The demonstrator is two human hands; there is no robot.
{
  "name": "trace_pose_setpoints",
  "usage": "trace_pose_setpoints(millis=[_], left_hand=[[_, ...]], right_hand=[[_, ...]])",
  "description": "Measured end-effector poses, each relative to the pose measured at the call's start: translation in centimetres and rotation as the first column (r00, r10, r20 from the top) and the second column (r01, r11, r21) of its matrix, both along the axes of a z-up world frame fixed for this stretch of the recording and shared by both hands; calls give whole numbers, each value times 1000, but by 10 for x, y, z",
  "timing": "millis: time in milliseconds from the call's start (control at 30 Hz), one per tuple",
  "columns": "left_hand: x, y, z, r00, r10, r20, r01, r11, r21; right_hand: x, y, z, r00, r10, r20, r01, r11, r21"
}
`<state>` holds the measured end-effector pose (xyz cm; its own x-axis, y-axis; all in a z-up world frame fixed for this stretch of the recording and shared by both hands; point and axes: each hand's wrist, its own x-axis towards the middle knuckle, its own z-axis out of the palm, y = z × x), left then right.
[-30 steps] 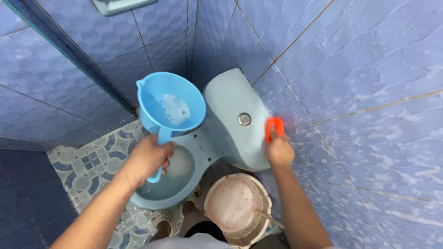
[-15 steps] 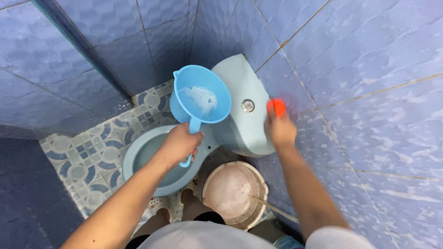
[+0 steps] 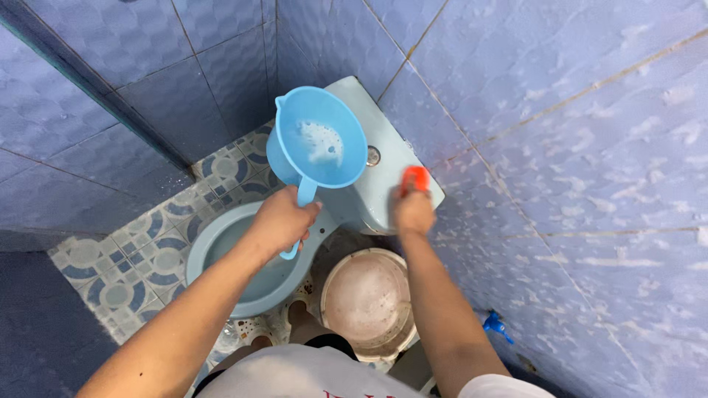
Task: The person scrubs the blue tiled walls and the toilet using a red sponge and soapy water from a blue plastic jug. They wipe the wall tiles, the toilet tank, and the rim of the bowl, repeatedly dipping the sponge into the jug to apply the cleaning solution.
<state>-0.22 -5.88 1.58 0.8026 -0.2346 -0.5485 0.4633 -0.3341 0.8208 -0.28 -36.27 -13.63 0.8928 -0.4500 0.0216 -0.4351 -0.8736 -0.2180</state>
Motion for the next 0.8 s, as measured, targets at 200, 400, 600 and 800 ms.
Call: trace_pose_setpoints(millis=[200, 400, 600, 800], left_hand=[[-3, 8, 13, 998, -54, 27, 52, 994, 94], [-2, 19, 11, 997, -55, 50, 50, 995, 91], [-1, 22, 16, 996, -87, 33, 83, 989, 126], [-3, 19, 21, 990, -138, 35, 131, 979, 158]], right_hand=[[-16, 26, -8, 992, 95, 77, -100, 993, 59], [-32, 26, 3, 998, 22, 53, -24, 999, 28], [-18, -8, 11, 939, -338, -56, 343, 929, 141], [-39, 7, 12, 996, 82, 45, -81, 997, -11]])
